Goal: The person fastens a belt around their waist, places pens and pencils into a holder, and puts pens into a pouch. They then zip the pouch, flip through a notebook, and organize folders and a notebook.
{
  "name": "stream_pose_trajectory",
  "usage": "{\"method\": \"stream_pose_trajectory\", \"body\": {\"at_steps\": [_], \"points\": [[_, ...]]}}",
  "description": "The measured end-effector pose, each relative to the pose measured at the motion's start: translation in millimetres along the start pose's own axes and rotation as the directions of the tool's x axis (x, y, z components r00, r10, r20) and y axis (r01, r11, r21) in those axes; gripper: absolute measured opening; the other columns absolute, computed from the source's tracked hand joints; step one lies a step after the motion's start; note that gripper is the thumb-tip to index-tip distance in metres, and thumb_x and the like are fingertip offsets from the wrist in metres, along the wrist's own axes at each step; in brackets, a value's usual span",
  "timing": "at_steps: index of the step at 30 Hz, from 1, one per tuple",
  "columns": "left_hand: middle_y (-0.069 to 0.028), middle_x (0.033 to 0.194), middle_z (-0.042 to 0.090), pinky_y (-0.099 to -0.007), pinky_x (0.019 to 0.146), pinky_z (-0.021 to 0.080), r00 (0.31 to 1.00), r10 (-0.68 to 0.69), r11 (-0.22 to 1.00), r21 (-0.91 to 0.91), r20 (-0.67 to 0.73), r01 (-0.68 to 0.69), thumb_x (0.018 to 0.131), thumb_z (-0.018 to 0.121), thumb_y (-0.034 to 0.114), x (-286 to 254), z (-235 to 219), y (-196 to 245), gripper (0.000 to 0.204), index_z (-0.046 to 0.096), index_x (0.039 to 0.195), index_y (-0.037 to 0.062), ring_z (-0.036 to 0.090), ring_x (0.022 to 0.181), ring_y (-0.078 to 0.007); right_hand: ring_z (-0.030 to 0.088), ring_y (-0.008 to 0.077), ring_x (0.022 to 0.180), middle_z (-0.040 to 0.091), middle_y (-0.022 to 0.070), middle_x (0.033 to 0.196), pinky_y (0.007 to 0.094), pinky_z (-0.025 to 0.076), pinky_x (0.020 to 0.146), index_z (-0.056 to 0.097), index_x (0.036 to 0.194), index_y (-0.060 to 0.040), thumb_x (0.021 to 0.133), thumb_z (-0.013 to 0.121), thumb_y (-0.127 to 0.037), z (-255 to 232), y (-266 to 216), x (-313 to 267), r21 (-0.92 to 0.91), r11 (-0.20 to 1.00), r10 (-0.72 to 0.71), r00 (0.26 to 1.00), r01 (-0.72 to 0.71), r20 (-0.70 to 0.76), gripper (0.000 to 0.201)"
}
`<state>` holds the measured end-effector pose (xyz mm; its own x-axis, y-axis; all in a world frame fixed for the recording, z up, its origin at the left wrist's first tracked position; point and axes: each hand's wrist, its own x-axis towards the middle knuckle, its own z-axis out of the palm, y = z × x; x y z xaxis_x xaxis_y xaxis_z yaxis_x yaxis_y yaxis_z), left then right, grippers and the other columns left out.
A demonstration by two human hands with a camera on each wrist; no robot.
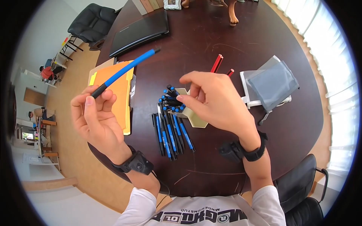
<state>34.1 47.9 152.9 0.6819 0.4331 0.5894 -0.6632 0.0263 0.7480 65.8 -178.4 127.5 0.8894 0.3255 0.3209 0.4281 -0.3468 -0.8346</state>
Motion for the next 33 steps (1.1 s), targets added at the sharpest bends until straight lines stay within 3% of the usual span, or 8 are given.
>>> {"method": "stream_pose_trajectory", "body": {"at_steps": [4,9,11,13,18,20,25,33], "points": [[-0.0219,0.108,0.062,-0.0391,0.073,0.065,0.978,-0.134,0.967,-0.195,0.158,0.163,0.096,0.053,0.002,-7,8,4,0.008,0.051,0.102,-0.0034,0.073,0.082,-0.0297,0.058,0.0073,0.061,0.063,0.0025,0.073,0.0226,0.046,0.056,0.065,0.116,0.002,0.086,0.075,-0.012,-2,-9,-3,0.236,0.97,-0.03,0.992,0.058,-0.121,0.035],[-0.0194,0.102,0.063,-0.0378,0.074,0.064,0.866,-0.221,0.94,-0.138,0.448,0.311,0.09,0.06,-0.002,-17,24,3,0.008,0.053,0.094,-0.0014,0.072,0.083,-0.0257,0.06,0.0075,0.065,0.067,0.0055,0.08,0.0221,0.049,0.06,0.062,0.118,0.0048,0.096,0.065,-0.012,4,-28,-8,0.761,0.64,0.076,0.975,0.112,-0.208,0.028],[-0.0167,0.099,0.065,-0.0378,0.08,0.06,0.809,-0.285,0.939,-0.022,0.513,0.344,0.081,0.067,-0.006,-18,21,1,0.016,0.058,0.094,-0.0016,0.07,0.09,-0.0235,0.06,0.0078,0.066,0.068,0.0068,0.084,0.022,0.049,0.061,0.062,0.116,0.0056,0.098,0.062,-0.011,0,-20,-11,0.74,0.637,-0.003,0.961,0.214,-0.275,0.025],[-0.0151,0.103,0.066,-0.0361,0.084,0.056,0.785,-0.269,0.952,0.277,0.558,0.129,0.079,0.07,-0.005,-9,16,-3,0.022,0.061,0.098,-0.0021,0.068,0.096,-0.0223,0.062,0.0081,0.069,0.069,0.0076,0.087,0.0214,0.049,0.062,0.065,0.11,0.0054,0.099,0.061,-0.011,-5,-18,-16,0.64,0.712,-0.047,0.929,0.289,-0.367,0.02],[-0.0099,0.108,0.07,-0.033,0.083,0.051,0.697,-0.418,0.701,0.695,0.583,-0.16,0.076,0.075,0.0,1,-6,-15,0.038,0.066,0.113,0.0025,0.066,0.098,-0.0217,0.064,0.0097,0.069,0.069,0.0068,0.081,0.0234,0.048,0.059,0.067,0.096,0.0025,0.09,0.071,-0.008,-4,-17,-8,0.264,0.948,-0.077,0.93,0.181,-0.36,0.013],[-0.0102,0.106,0.069,-0.0349,0.079,0.051,0.645,-0.469,0.706,0.695,0.603,-0.137,0.076,0.075,-0.001,1,-9,-17,0.039,0.065,0.114,0.0031,0.067,0.092,-0.0239,0.064,0.0114,0.067,0.069,0.0084,0.083,0.025,0.048,0.058,0.067,0.093,0.0021,0.087,0.073,-0.007,-6,-6,-4,0.02,0.98,-0.186,0.947,0.198,-0.261,0.012],[-0.0143,0.101,0.066,-0.0368,0.077,0.052,0.571,-0.502,0.75,0.655,0.65,-0.087,0.078,0.073,-0.002,-2,-1,-21,0.035,0.064,0.112,0.0003,0.067,0.086,-0.0274,0.059,0.0234,0.061,0.058,0.01,0.07,0.0325,0.046,0.056,0.066,0.089,0.0031,0.084,0.074,-0.009,7,-1,-1,-0.033,0.988,-0.155,0.986,0.153,-0.055,0.016],[-0.0113,0.092,0.067,-0.0332,0.069,0.051,0.608,-0.468,0.728,0.67,0.642,-0.146,0.078,0.073,-0.003,-2,0,-28,0.024,0.068,0.101,0.0009,0.066,0.078,-0.0236,0.061,0.0175,0.06,0.065,0.0077,0.075,0.0271,0.05,0.058,0.069,0.103,0.0022,0.082,0.073,-0.005,-1,-5,-2,-0.072,0.987,-0.143,0.99,0.142,-0.018,0.022]]}}
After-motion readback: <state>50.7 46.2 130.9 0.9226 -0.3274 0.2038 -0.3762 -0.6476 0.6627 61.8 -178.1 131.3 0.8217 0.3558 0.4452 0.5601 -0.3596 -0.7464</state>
